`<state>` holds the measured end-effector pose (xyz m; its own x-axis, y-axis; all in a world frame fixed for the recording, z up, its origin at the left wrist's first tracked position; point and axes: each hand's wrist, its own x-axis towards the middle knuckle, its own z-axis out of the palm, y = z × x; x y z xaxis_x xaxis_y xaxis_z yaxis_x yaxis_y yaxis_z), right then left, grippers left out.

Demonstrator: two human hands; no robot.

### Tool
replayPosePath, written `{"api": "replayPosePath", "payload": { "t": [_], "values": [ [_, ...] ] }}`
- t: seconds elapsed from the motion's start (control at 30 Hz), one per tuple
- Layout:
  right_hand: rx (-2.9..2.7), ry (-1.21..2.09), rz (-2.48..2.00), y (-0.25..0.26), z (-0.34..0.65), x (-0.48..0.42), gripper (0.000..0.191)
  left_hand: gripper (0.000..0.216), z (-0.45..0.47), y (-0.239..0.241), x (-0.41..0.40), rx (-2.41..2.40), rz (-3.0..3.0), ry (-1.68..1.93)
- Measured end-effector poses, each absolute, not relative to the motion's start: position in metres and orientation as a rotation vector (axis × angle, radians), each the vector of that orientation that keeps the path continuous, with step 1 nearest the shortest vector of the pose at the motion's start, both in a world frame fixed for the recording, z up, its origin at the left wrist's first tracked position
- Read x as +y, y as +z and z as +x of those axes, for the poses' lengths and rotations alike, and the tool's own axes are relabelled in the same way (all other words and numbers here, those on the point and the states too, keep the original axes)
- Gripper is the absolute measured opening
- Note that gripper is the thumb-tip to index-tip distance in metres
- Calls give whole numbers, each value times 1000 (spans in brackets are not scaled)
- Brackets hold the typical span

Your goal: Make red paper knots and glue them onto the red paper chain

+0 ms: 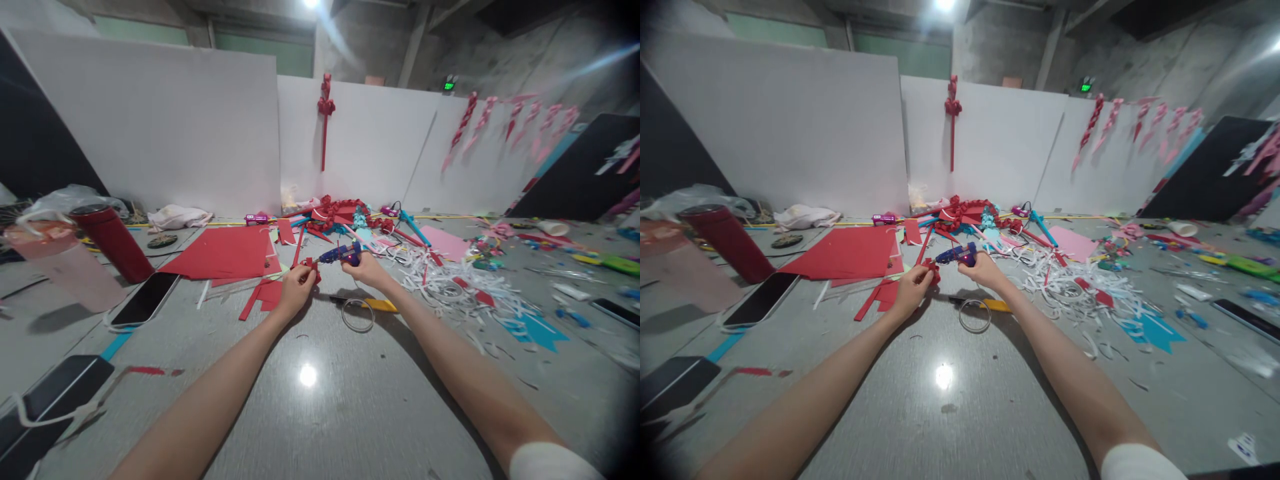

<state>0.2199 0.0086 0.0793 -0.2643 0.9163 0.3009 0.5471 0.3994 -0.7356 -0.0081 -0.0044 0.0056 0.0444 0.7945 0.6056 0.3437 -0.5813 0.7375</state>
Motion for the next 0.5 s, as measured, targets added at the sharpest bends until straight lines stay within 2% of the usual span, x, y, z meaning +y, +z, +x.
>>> {"api": "replayPosePath", "payload": {
  "t": [0.5],
  "values": [
    [-1958, 613, -1253, 78, 220, 9, 24, 30, -7, 5, -4, 1144, 1960, 1557]
  ]
}}
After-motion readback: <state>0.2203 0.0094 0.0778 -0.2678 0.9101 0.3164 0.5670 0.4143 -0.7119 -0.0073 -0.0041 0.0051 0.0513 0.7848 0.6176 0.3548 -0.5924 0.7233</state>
